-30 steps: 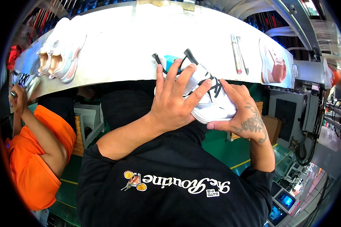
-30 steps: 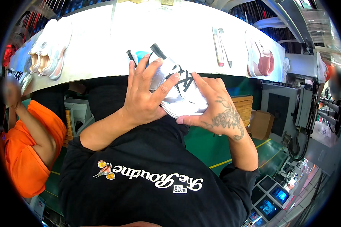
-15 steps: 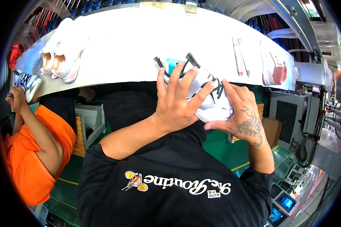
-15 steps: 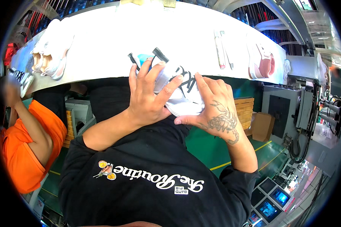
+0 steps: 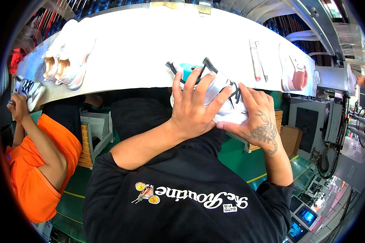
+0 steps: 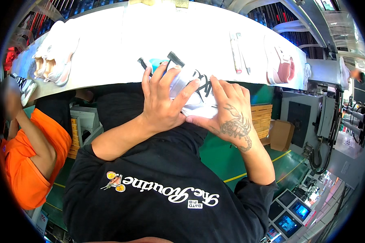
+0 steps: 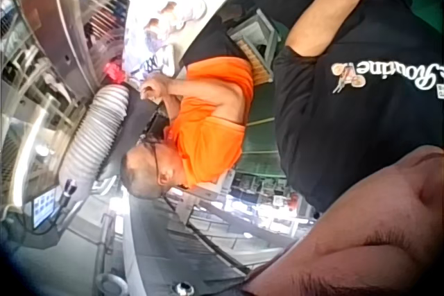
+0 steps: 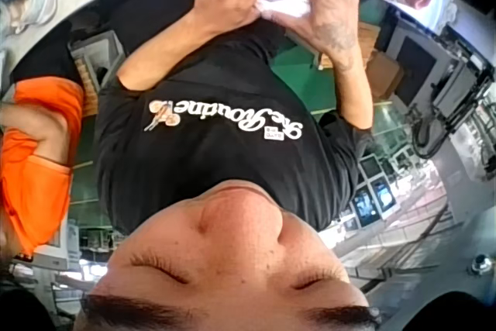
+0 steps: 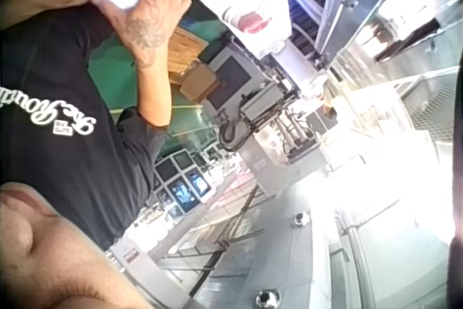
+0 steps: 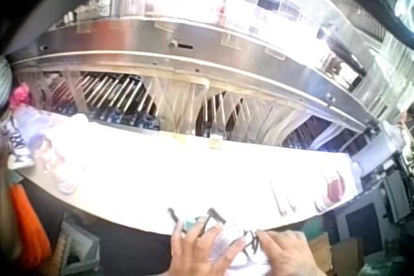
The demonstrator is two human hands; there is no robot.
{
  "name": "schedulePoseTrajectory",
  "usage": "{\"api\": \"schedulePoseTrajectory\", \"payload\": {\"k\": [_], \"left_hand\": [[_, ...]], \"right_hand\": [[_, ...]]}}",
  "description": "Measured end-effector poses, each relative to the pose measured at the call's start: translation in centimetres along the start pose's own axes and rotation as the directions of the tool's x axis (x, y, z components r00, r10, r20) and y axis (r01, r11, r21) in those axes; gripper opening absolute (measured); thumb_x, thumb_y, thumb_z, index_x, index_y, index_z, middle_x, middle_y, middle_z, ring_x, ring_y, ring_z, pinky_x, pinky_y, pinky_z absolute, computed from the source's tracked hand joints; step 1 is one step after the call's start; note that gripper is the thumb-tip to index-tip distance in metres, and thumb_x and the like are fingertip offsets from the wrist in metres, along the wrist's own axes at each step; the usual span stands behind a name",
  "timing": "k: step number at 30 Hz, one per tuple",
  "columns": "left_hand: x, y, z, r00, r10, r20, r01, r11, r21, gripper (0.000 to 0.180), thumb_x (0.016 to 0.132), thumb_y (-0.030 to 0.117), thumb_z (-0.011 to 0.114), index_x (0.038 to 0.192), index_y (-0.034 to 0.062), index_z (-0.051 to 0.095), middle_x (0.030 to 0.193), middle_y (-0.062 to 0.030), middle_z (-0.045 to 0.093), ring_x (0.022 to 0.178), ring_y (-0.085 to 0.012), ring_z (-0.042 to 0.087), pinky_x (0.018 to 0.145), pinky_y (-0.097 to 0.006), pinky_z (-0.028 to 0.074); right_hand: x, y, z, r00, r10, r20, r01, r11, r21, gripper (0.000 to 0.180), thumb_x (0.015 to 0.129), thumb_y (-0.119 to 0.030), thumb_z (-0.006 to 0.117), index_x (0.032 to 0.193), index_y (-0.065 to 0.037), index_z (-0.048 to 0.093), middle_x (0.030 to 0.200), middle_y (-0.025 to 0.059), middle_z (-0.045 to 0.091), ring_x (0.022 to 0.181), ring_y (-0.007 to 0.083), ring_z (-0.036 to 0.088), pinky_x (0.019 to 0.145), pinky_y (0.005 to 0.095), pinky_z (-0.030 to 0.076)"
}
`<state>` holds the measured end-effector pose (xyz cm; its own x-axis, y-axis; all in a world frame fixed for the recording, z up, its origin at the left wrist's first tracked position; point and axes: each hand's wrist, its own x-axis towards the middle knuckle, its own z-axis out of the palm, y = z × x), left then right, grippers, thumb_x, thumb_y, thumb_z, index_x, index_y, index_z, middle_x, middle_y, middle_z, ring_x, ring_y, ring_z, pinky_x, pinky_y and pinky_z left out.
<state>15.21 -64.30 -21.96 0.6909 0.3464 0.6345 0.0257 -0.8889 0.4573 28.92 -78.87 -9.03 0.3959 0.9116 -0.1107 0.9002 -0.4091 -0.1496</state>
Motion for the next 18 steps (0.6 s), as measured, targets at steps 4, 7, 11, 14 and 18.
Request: {"api": "schedulePoseTrajectory", "payload": {"k": [4, 7, 11, 14, 18], "left_hand": [[0.44, 0.37, -0.18, 1.0, -0.017, 0.008, 0.017, 1.0, 0.0, 0.068, 0.075, 0.047, 0.089, 0.139, 0.0262, 0.074, 0.146, -0.0182, 0.052, 0.144, -0.0464, 0.047, 0.115, -0.074, 0.03], [0.4, 0.37, -0.09, 1.0, -0.021, -0.007, 0.021, 1.0, 0.017, 0.068, 0.076, 0.047, 0.088, 0.139, 0.0257, 0.074, 0.146, -0.0182, 0.053, 0.143, -0.0461, 0.048, 0.115, -0.074, 0.03], [0.61, 0.33, -0.35, 1.0, -0.022, 0.021, 0.023, 1.0, -0.021, 0.068, 0.077, 0.048, 0.088, 0.139, 0.0239, 0.074, 0.146, -0.0184, 0.054, 0.142, -0.0458, 0.049, 0.115, -0.074, 0.03], [0.75, 0.52, 0.1, 1.0, 0.002, 0.017, -0.003, 0.999, 0.038, 0.068, 0.077, 0.048, 0.088, 0.139, 0.0228, 0.074, 0.146, -0.0189, 0.054, 0.142, -0.0463, 0.049, 0.114, -0.074, 0.03], [0.6, 0.5, -0.44, 1.0, -0.004, 0.023, 0.002, 0.998, 0.064, 0.068, 0.078, 0.049, 0.089, 0.139, 0.022, 0.074, 0.146, -0.0192, 0.053, 0.14, -0.0476, 0.05, 0.113, -0.074, 0.033]], "right_hand": [[0.15, 0.55, 0.52, 1.0, 0.018, -0.004, -0.018, 1.0, 0.024, 0.107, 0.075, -0.063, 0.093, 0.149, 0.005, 0.059, 0.133, 0.0212, 0.07, 0.122, 0.0376, 0.064, 0.11, 0.05, 0.044], [0.36, 0.72, 0.61, 1.0, -0.012, -0.022, 0.013, 0.998, 0.058, 0.104, 0.077, -0.062, 0.092, 0.149, 0.005, 0.059, 0.133, 0.022, 0.07, 0.122, 0.038, 0.064, 0.111, 0.0503, 0.043], [0.21, 0.75, 0.86, 1.0, 0.009, -0.029, -0.009, 1.0, 0.022, 0.105, 0.074, -0.062, 0.094, 0.149, 0.003, 0.06, 0.132, 0.0215, 0.071, 0.123, 0.0385, 0.064, 0.113, 0.0502, 0.044], [0.68, 0.46, 1.22, 0.998, 0.06, -0.019, -0.059, 0.997, 0.051, 0.099, 0.077, -0.06, 0.093, 0.147, 0.003, 0.061, 0.13, 0.0212, 0.071, 0.122, 0.0393, 0.064, 0.112, 0.05, 0.044], [0.95, 0.34, 0.89, 0.998, 0.032, -0.048, -0.029, 0.997, 0.072, 0.093, 0.079, -0.056, 0.091, 0.145, 0.002, 0.062, 0.128, 0.0207, 0.071, 0.121, 0.0393, 0.065, 0.11, 0.0486, 0.044]]}}
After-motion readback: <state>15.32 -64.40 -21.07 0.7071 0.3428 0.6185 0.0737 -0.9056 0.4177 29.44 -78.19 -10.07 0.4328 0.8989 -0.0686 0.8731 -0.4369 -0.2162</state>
